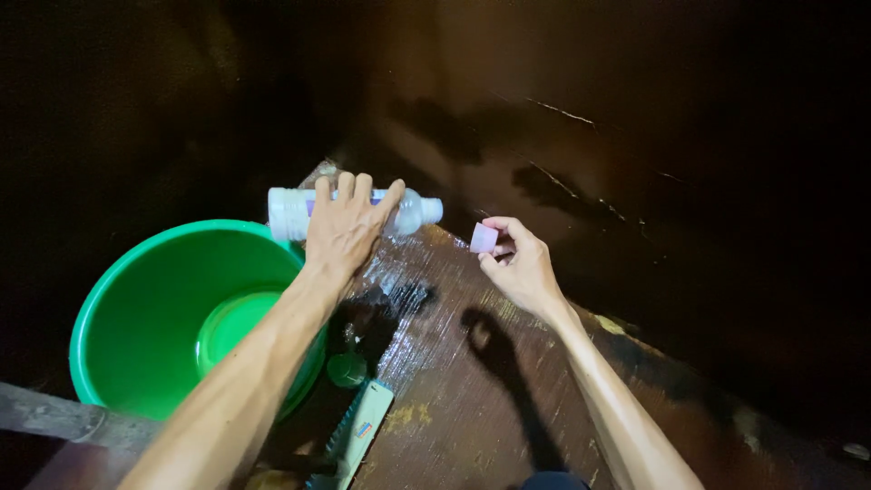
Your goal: Cleaning the floor and the water tank in a bathroom.
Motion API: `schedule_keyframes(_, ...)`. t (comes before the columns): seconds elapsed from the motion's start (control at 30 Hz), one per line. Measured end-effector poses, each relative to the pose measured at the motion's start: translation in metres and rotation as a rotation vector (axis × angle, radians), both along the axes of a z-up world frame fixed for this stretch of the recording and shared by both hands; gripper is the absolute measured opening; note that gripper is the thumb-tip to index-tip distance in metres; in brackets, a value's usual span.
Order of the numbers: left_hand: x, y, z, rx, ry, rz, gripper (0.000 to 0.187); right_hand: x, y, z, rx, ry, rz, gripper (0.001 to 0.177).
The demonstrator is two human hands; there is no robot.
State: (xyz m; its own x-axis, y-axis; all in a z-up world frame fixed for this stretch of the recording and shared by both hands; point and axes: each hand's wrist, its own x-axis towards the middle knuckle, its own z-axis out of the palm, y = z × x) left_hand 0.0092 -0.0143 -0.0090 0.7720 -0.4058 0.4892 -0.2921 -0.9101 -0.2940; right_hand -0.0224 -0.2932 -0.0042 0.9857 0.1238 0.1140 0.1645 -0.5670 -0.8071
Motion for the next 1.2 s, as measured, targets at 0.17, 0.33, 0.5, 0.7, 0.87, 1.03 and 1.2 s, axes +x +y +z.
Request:
schedule_keyframes(0.17, -0.006, -0.004, 0.015, -0.138, 0.057, 0.02, 0.057, -0.001, -0.005, -0.003, 0.002, -0.008, -0.008, 0.047)
schedule_keyframes(0.33, 0.004, 0.006, -0.007, -0.075, 0.016, 0.056, 0.054, 0.001, -0.01, -0.006, -0.027, -0.024, -0.013, 0.049)
schedule_keyframes(0.5, -0.004, 0.014, 0.003, -0.147, -0.072, 0.073, 0.055, 0.0, -0.009, -0.008, -0.008, -0.014, -0.011, 0.048)
schedule_keyframes(0.7, 0.006, 0.021, -0.013, -0.03, -0.041, 0.195, 0.058, 0.002, -0.005, -0.004, -0.02, -0.029, 0.008, 0.048)
schedule_keyframes(0.87, -0.011, 0.013, 0.023, -0.175, 0.094, 0.127, 0.074, 0.001, -0.008, -0.003, -0.042, -0.022, -0.018, 0.049)
schedule_keyframes(1.03, -0.005, 0.011, 0.015, -0.105, -0.007, 0.104, 0.062, -0.001, -0.014, -0.006, -0.003, -0.034, -0.021, 0.049)
schedule_keyframes(1.2, -0.003, 0.001, 0.011, -0.111, -0.012, 0.083, 0.061, -0.003, -0.021, -0.004, -0.032, 0.0, -0.046, 0.049)
